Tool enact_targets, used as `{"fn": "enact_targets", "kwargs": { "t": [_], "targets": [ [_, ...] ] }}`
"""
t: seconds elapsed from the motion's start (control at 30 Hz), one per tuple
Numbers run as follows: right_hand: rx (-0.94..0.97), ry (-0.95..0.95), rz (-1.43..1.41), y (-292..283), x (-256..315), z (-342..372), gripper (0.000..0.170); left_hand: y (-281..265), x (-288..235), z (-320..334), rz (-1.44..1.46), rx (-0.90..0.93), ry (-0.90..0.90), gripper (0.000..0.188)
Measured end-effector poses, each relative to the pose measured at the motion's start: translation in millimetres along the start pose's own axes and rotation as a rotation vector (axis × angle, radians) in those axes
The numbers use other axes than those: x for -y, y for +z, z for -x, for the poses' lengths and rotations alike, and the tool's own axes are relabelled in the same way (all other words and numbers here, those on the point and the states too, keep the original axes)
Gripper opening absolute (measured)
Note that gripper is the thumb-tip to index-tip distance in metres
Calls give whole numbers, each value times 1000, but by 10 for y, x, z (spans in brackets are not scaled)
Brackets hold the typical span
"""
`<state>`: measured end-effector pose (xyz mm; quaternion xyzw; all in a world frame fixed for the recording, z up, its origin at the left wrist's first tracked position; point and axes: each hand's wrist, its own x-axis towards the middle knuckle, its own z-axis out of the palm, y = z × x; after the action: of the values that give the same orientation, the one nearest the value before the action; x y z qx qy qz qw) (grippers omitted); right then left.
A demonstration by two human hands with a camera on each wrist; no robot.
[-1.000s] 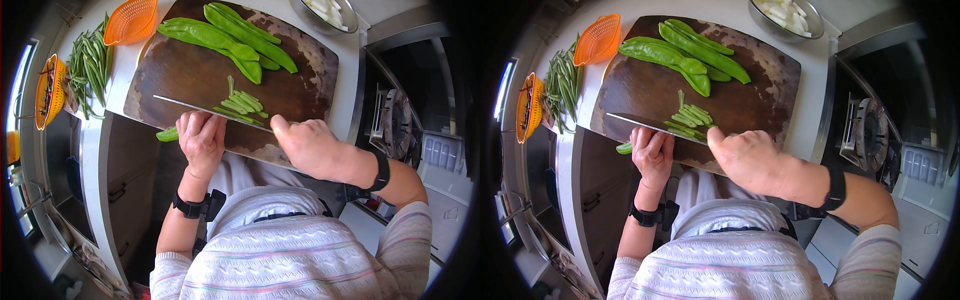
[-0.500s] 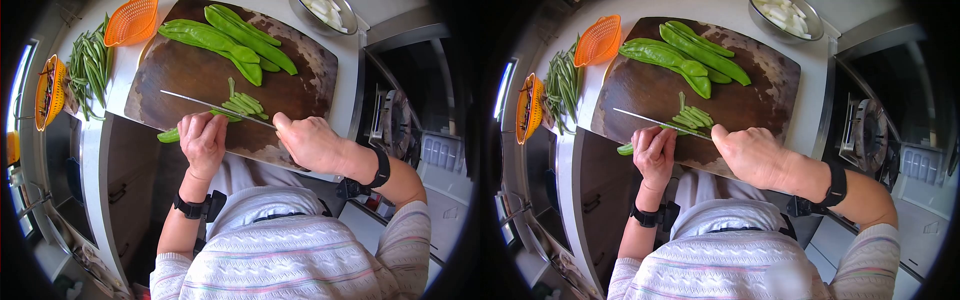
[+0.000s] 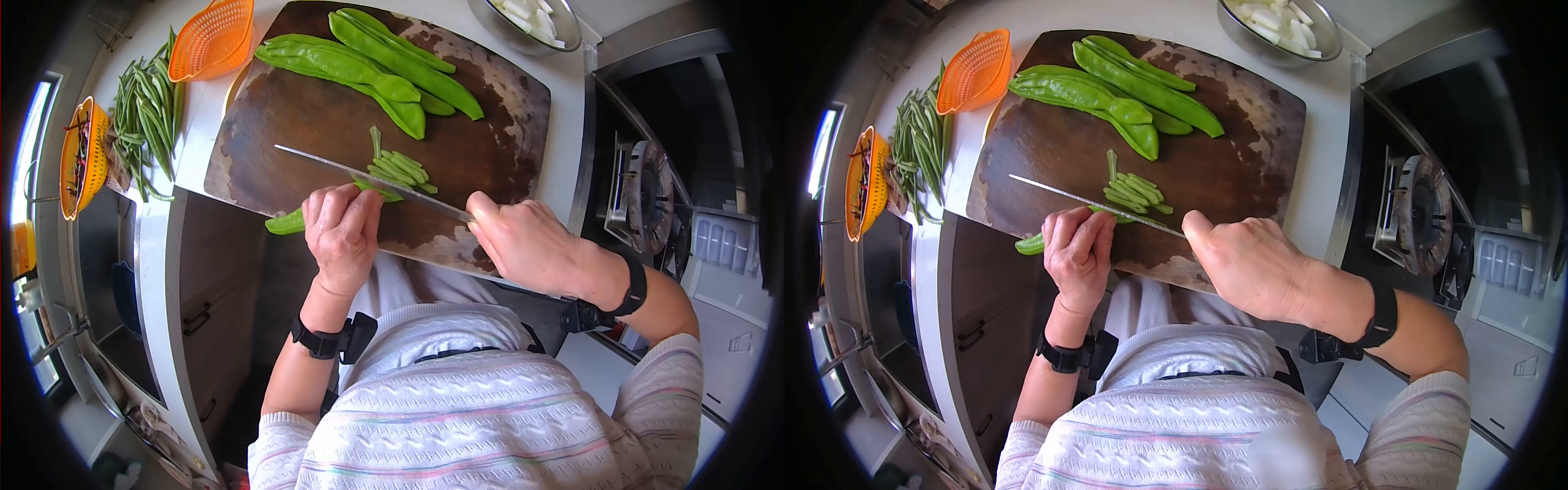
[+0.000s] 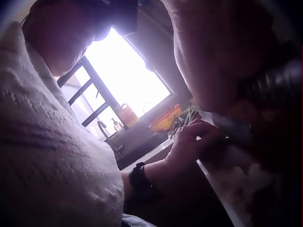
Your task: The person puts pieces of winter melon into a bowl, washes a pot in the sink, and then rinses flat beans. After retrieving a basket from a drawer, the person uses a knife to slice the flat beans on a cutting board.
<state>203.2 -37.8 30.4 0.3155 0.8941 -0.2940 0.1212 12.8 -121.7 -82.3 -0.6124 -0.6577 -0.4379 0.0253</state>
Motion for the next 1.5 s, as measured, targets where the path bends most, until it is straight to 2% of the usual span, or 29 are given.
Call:
{"fn": "enact_targets", "kwargs": {
  "t": [0.2,0.37,0.77,0.83,0.9,0.97,1.2,1.3,1.4,1.5],
  "targets": [
    [-1,-2,51,53,41,-14,13,45,16,20,-2,-43,19,19],
    [-143,-32,57,247,26,-200,16,56,18,32,-6,-58,19,18],
    [-27,-17,-3,99,39,-106,16,41,18,42,9,-54,4,19],
    [-121,-64,8,256,58,-265,16,47,1,45,6,-58,6,19],
    [-111,-61,30,221,53,-276,16,39,20,46,-9,-53,6,19],
    [-103,-31,-66,190,-22,-269,18,13,-2,28,0,-41,2,17],
    [-12,-17,-37,2,43,-94,17,12,10,40,13,-42,-11,16],
    [-68,-61,-22,110,23,-184,17,17,-1,34,10,-44,-18,16],
    [-26,12,-33,155,113,-303,16,22,4,33,2,-49,-10,16],
    [-24,5,-48,134,60,-304,13,-33,5,8,7,-5,6,16]
  ]
}}
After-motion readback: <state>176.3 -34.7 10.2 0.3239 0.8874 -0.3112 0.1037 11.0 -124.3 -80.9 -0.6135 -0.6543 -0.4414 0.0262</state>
